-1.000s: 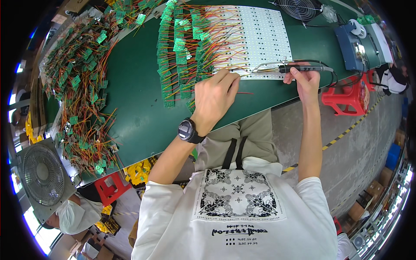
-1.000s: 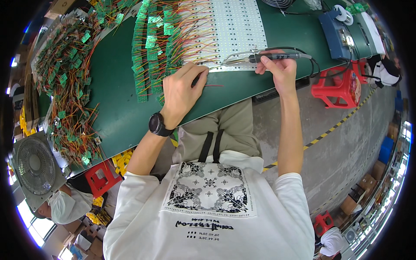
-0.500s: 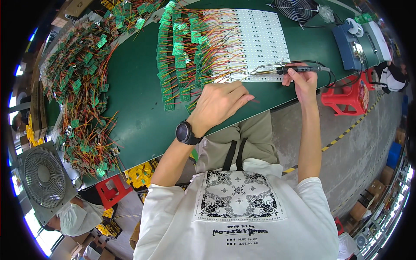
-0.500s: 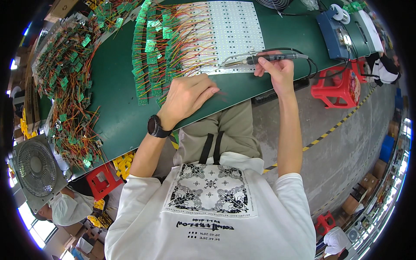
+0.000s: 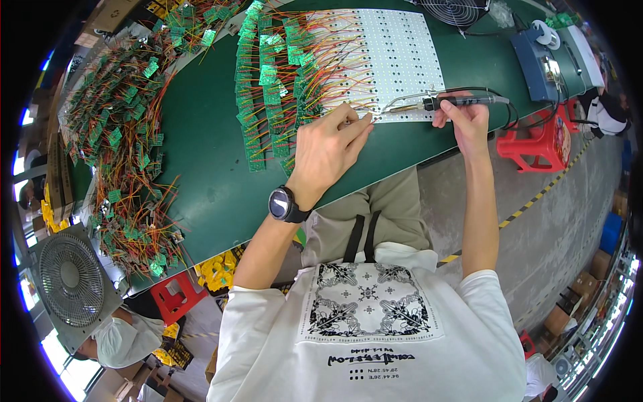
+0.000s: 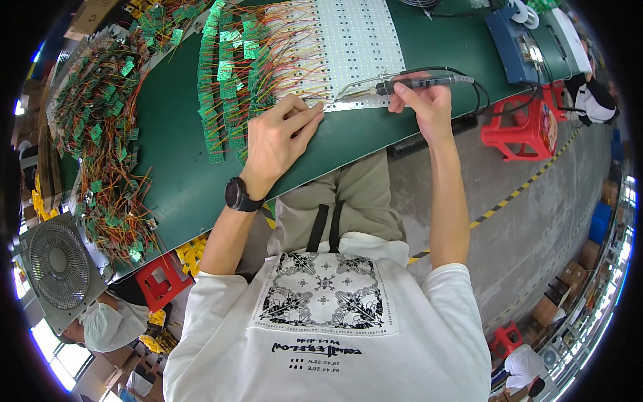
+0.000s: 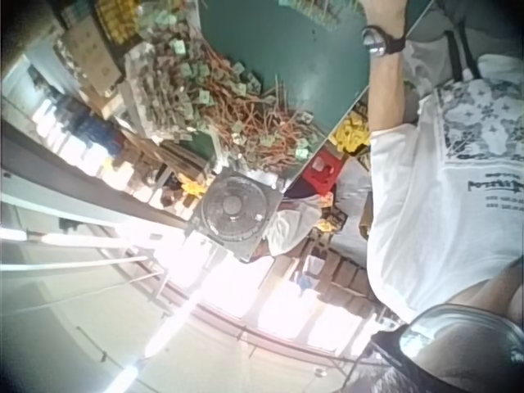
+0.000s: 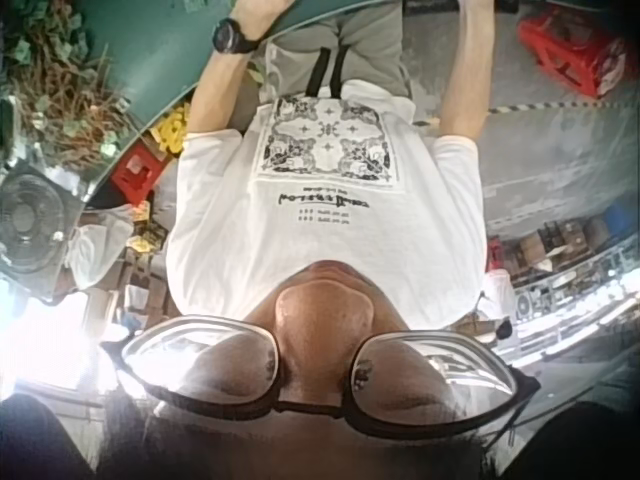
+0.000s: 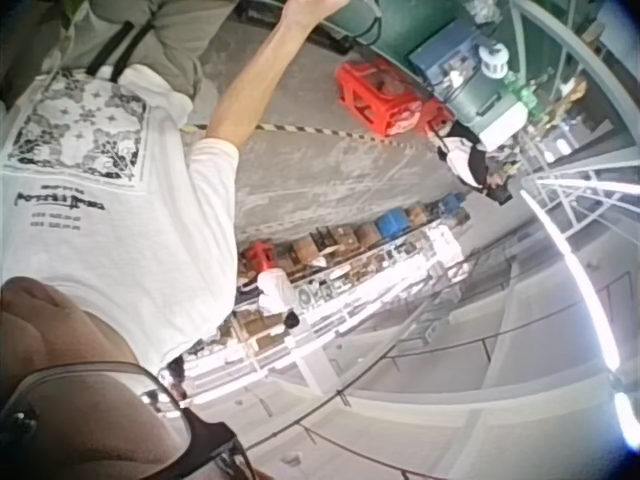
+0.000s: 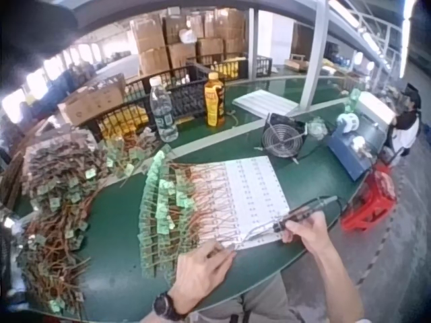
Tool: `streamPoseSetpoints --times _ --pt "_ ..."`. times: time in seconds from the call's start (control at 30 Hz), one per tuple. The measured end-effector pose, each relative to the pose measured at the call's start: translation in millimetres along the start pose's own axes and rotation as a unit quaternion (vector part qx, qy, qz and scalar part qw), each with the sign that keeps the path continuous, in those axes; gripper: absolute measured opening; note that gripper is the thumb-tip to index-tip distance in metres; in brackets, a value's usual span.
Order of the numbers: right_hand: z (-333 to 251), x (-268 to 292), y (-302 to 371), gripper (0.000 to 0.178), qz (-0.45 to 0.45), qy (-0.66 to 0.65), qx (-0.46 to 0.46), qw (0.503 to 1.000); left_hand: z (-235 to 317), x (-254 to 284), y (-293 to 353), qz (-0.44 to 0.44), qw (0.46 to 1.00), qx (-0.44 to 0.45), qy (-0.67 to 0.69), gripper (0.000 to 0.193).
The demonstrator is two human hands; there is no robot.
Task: The person solders wired circuit boards onto a panel, repeatedly picking up a circuit board by hand, placing its wires against the panel, and soldering the connections using a soldering iron.
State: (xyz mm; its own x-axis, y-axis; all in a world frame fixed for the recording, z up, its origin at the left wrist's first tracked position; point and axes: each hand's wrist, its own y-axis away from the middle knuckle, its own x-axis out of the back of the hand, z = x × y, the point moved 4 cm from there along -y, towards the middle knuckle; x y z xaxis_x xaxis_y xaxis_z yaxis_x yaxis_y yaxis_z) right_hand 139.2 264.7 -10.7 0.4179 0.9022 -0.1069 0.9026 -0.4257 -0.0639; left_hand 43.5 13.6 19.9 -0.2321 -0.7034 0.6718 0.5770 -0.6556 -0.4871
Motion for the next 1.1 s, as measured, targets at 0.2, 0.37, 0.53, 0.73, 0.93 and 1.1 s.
streamPoseSetpoints --times 0.2,0.37,0.53,0.73,0.93,1.1 --pt "-1.7 -0.5 0.8 0.020 -0.007 -0.003 0.001 1.000 -4.3 -3.4 1.2 -0.008 1.000 0.007 0.011 0.008" --pt "-0.7 0.8 0.6 0.020 -0.023 -0.004 0.002 1.000 -6.1 -5.8 1.5 -0.014 1.000 0.023 0.012 0.006" --pt "-0.4 -1.2 2.1 0.019 -0.032 0.014 -0.002 0.999 -5.0 -5.5 1.7 -0.009 1.000 0.008 0.009 0.005" --pt "-2.6 -3.3 2.8 0.019 -0.038 0.019 0.001 0.999 -4.6 -5.1 3.0 -0.008 1.000 0.012 0.012 0.005" --pt "-1.9 -4.3 0.9 0.020 -0.039 0.025 -0.002 0.999 -6.8 -5.6 2.0 -0.002 1.000 -0.002 0.011 0.005" --pt "-2.5 -4.3 1.0 0.020 -0.041 0.031 -0.002 0.999 -5.9 -4.7 2.0 -0.008 1.000 0.001 0.010 0.005"
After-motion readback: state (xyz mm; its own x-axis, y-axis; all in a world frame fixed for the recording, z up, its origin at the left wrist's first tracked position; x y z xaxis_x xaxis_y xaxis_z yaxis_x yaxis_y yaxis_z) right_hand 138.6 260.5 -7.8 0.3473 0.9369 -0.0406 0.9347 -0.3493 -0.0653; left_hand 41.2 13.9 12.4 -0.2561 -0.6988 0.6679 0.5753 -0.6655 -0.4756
